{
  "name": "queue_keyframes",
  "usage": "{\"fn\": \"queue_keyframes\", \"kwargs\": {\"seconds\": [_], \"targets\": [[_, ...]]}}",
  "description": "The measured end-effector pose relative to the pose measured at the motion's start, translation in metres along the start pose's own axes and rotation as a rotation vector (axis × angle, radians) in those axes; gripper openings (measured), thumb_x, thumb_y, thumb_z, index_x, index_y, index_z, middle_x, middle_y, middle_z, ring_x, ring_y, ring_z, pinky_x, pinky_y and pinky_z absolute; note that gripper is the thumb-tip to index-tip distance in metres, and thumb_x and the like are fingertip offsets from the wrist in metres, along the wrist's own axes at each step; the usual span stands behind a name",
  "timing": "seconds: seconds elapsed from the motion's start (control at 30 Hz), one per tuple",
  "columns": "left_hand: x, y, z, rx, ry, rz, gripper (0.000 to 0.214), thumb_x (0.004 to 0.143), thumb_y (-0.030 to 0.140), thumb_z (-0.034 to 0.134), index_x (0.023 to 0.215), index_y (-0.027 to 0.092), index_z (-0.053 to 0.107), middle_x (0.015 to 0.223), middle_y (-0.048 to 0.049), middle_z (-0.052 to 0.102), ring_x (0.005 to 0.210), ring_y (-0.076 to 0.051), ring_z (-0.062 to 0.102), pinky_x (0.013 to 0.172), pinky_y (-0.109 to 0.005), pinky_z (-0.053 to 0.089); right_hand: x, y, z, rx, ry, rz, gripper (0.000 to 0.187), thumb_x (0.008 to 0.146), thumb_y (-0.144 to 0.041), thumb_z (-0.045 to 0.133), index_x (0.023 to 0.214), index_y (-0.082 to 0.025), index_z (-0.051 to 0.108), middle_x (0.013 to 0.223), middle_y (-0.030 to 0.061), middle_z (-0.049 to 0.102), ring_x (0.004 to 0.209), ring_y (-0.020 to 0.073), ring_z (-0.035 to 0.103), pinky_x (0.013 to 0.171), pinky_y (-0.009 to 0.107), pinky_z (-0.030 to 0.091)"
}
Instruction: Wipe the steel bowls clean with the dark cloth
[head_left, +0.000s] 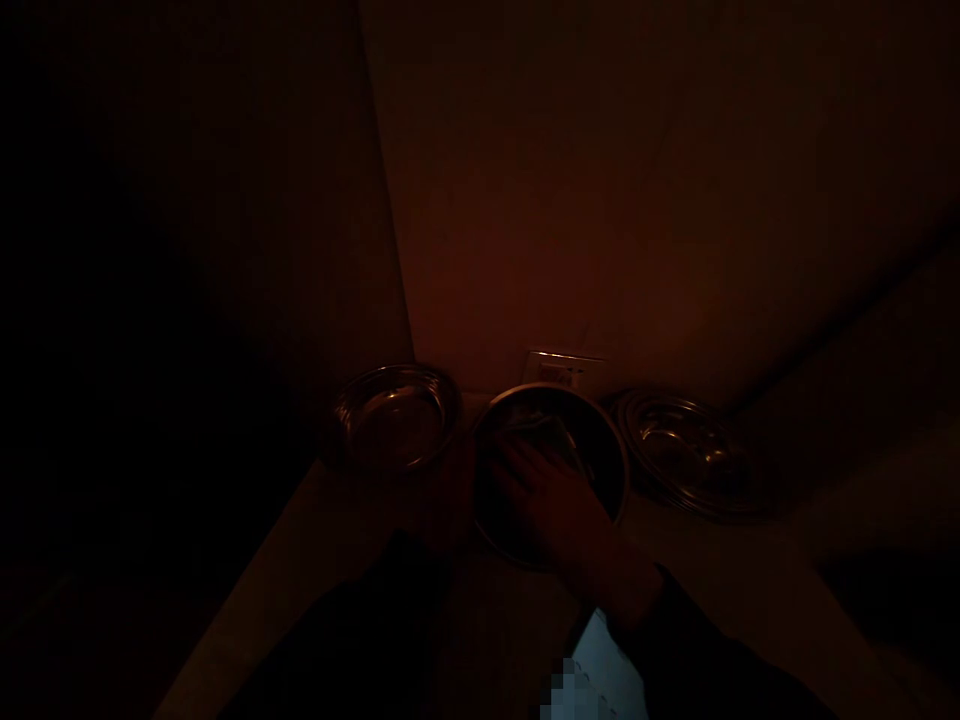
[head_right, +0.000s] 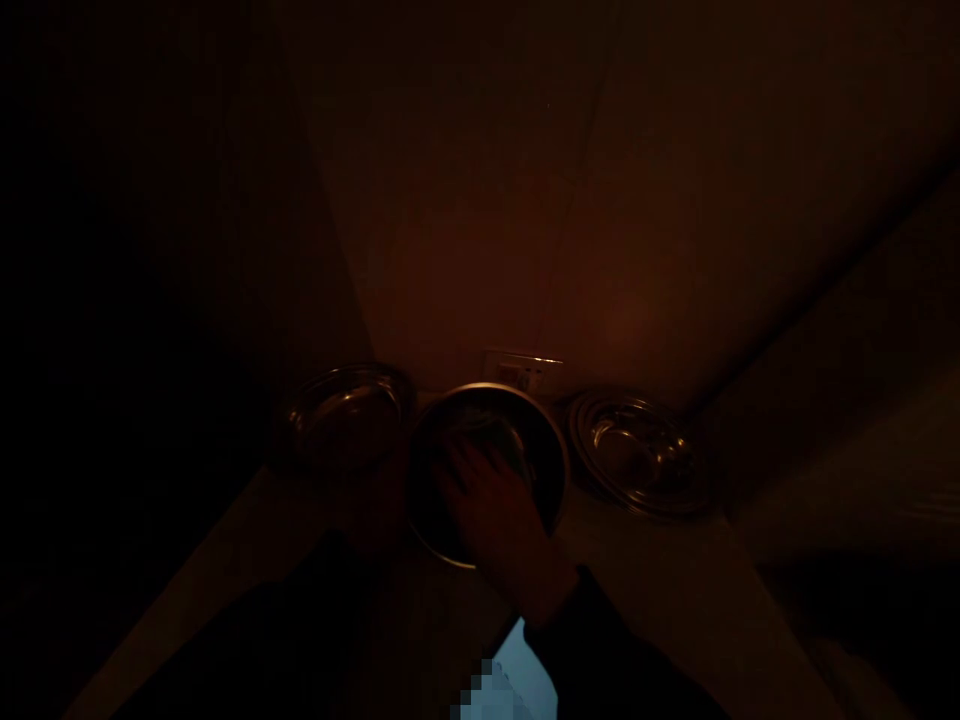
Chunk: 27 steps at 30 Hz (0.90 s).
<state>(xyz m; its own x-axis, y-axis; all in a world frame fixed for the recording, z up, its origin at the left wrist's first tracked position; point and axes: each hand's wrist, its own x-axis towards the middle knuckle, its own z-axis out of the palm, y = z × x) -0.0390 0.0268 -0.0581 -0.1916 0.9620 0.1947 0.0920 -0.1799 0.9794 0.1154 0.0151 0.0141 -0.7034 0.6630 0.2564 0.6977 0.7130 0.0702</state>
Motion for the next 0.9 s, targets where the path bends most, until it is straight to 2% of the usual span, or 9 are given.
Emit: {"fn": "queue_keyframes", "kwargs": {"seconds": [0.17, 0.23, 0.33, 0.43, 0.57, 0.67, 0.73, 0.9], "targets": [[0.002, 0.021, 0.004, 0.035, -0.059, -0.028, 0.039, 0.091, 0.032, 0.038, 0.119, 0.020, 0.063, 0.132, -0.0087, 0.063, 0.129, -0.022, 0.052, 0.115, -0.039, 0.031, 0.001, 0.011, -0.003, -0.022, 0.012, 0.190, 0.047, 0.091, -0.008, 0.051, 0.139, -0.006, 0.048, 0.145, 0.0196, 0.047, 0.132, 0.0323, 0.046, 0.106, 0.047, 0.044], [0.004, 0.029, 0.006, 0.031, -0.045, -0.054, 0.043, 0.094, 0.034, 0.032, 0.120, 0.019, 0.062, 0.128, -0.0089, 0.066, 0.124, -0.022, 0.056, 0.113, -0.041, 0.035, 0.000, 0.014, -0.002, -0.023, 0.009, 0.266, 0.049, 0.091, -0.006, 0.049, 0.140, -0.004, 0.046, 0.144, 0.0215, 0.046, 0.131, 0.0325, 0.046, 0.105, 0.045, 0.045], [0.004, 0.035, 0.007, 0.044, -0.038, -0.076, 0.041, 0.095, 0.035, 0.033, 0.118, 0.018, 0.063, 0.125, -0.0098, 0.067, 0.123, -0.022, 0.057, 0.112, -0.042, 0.036, 0.000, 0.014, 0.004, -0.004, 0.035, 0.322, 0.050, 0.091, -0.006, 0.049, 0.141, -0.004, 0.045, 0.144, 0.0255, 0.045, 0.131, 0.0338, 0.047, 0.102, 0.046, 0.048], [0.004, 0.030, 0.007, 0.053, -0.042, -0.079, 0.042, 0.095, 0.036, 0.033, 0.116, 0.017, 0.064, 0.125, -0.0107, 0.066, 0.124, -0.023, 0.056, 0.111, -0.041, 0.037, 0.002, 0.010, 0.007, 0.026, 0.047, 0.209, 0.049, 0.089, -0.004, 0.050, 0.138, -0.004, 0.048, 0.143, 0.0258, 0.045, 0.132, 0.0330, 0.045, 0.104, 0.047, 0.046], [0.005, 0.020, 0.005, 0.161, -0.010, -0.114, 0.043, 0.094, 0.033, 0.033, 0.120, 0.016, 0.062, 0.133, -0.0119, 0.061, 0.129, -0.024, 0.052, 0.114, -0.041, 0.033, 0.003, 0.002, 0.004, 0.073, 0.012, -0.027, 0.042, 0.089, -0.003, 0.050, 0.131, -0.007, 0.056, 0.141, 0.0192, 0.051, 0.133, 0.0299, 0.045, 0.109, 0.045, 0.042], [0.006, 0.016, 0.004, 0.217, 0.000, -0.117, 0.043, 0.092, 0.029, 0.033, 0.122, 0.013, 0.061, 0.136, -0.0139, 0.059, 0.129, -0.024, 0.051, 0.113, -0.039, 0.034, 0.003, -0.001, 0.001, 0.103, -0.010, -0.075, 0.042, 0.090, -0.005, 0.052, 0.131, -0.008, 0.057, 0.142, 0.0163, 0.051, 0.133, 0.0292, 0.045, 0.109, 0.045, 0.041], [0.006, 0.018, 0.004, 0.211, 0.002, -0.114, 0.044, 0.092, 0.029, 0.033, 0.121, 0.013, 0.061, 0.133, -0.0145, 0.060, 0.128, -0.025, 0.053, 0.112, -0.040, 0.035, 0.004, 0.001, 0.002, 0.090, -0.014, -0.013, 0.042, 0.090, -0.007, 0.051, 0.132, -0.009, 0.056, 0.143, 0.0163, 0.050, 0.133, 0.0300, 0.045, 0.109, 0.047, 0.042], [0.006, 0.029, 0.006, 0.101, -0.005, -0.122, 0.042, 0.094, 0.039, 0.035, 0.112, 0.017, 0.066, 0.122, -0.0102, 0.068, 0.121, -0.024, 0.057, 0.110, -0.041, 0.039, 0.007, 0.009, 0.003, -0.028, -0.040, 0.274, 0.048, 0.093, -0.009, 0.046, 0.140, -0.005, 0.045, 0.147, 0.0195, 0.043, 0.134, 0.0336, 0.042, 0.104, 0.050, 0.045]]}}
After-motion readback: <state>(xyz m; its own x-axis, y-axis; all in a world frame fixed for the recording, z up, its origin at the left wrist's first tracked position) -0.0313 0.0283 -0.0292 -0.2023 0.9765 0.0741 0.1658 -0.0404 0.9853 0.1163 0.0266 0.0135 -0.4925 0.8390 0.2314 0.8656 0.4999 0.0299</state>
